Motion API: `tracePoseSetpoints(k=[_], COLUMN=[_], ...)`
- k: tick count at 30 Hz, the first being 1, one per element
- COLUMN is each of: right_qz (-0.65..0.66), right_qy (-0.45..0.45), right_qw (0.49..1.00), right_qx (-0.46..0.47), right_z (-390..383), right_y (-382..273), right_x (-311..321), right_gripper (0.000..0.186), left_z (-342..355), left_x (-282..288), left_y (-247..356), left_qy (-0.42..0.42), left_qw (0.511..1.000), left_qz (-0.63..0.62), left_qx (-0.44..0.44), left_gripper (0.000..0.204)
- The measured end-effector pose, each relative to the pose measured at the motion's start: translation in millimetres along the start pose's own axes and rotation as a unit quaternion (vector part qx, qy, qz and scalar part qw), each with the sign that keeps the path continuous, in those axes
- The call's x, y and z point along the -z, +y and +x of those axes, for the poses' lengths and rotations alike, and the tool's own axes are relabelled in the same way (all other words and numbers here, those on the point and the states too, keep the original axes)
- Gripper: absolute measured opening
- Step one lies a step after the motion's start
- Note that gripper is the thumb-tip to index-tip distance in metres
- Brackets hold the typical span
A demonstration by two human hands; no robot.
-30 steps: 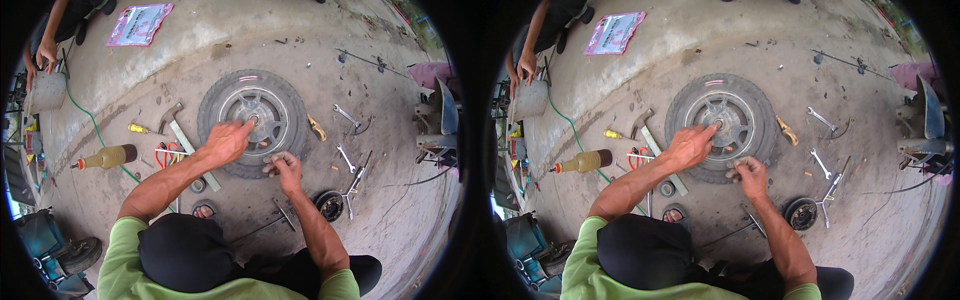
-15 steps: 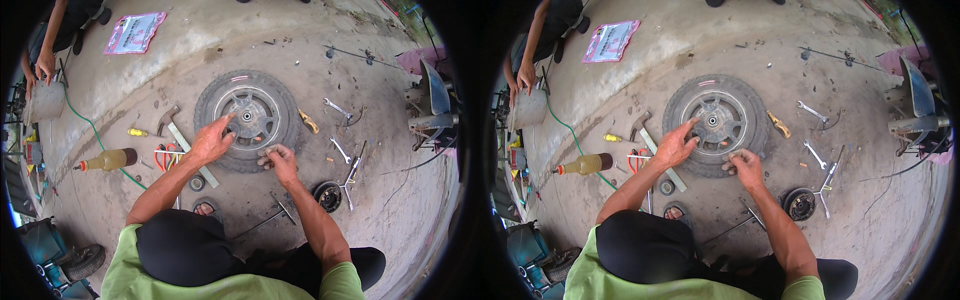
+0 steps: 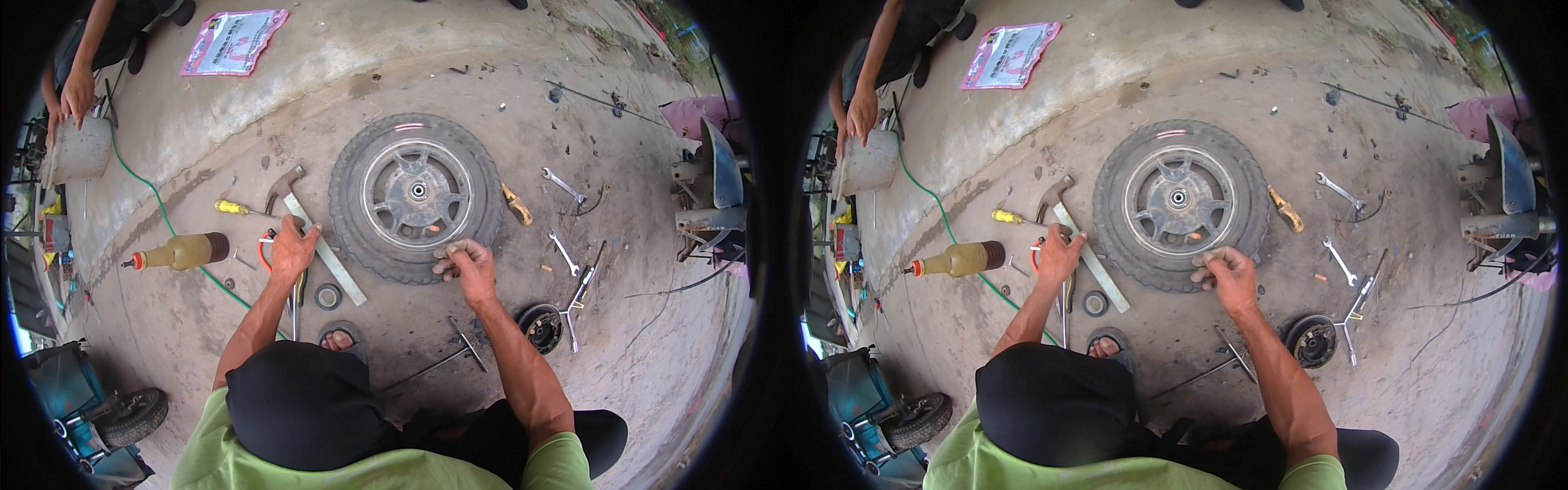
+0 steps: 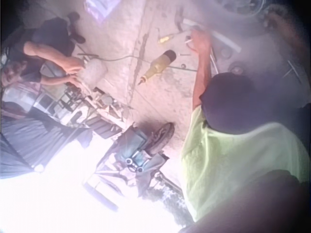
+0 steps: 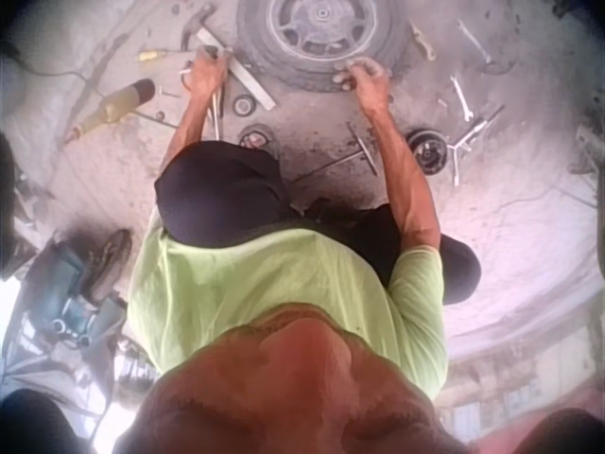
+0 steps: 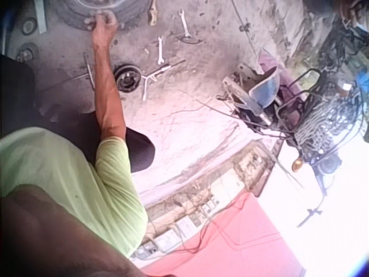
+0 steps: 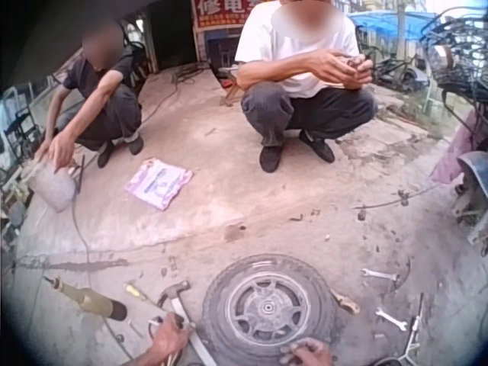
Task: The person removes a bearing from a motorcycle wheel hub, then uses a hammer to install a new bearing into the hub. The person then places a washer over the bearing.
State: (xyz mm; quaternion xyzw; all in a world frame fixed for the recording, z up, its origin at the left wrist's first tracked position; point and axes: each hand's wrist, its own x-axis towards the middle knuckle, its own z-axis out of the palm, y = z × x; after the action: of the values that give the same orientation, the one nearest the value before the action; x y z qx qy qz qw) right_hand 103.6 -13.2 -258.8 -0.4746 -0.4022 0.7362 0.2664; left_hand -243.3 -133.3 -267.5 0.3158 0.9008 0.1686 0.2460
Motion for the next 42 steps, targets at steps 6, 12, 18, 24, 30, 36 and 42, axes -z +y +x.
tracePoseSetpoints(k=[6,12,18,24,30,36,42], right_qz=[-0.012,-0.013,-0.023,-0.016,-0.033,-0.032,-0.021], right_qy=[0.001,0.004,-0.004,-0.007,-0.013,0.004,-0.002], right_qw=[1.0,1.0,1.0,1.0,0.999,0.999,1.0], right_qx=[0.007,-0.006,0.001,0.006,0.008,0.006,0.006], right_z=[0,-2,-1,2,3,-1,0], right_y=[-4,-5,-7,2,2,-1,2], right_x=[-1,-2,-5,9,-1,2,-2], right_gripper=[0.016,0.017,0.016,0.017,0.018,0.017,0.015], left_z=[27,43,64,67,40,-15,-32], left_x=[9,14,19,0,22,47,37], left_y=[-5,2,1,-25,-40,46,112], left_qy=[0.025,-0.025,-0.096,-0.038,-0.037,-0.051,-0.254], left_qw=[0.999,0.995,0.991,0.916,0.899,0.937,0.921], left_qz=[0.004,0.088,0.065,-0.365,-0.421,-0.325,-0.272], left_qx=[0.025,0.047,0.075,0.16,0.115,-0.118,-0.112], left_gripper=[0.065,0.072,0.062,0.029,0.029,0.029,0.029])
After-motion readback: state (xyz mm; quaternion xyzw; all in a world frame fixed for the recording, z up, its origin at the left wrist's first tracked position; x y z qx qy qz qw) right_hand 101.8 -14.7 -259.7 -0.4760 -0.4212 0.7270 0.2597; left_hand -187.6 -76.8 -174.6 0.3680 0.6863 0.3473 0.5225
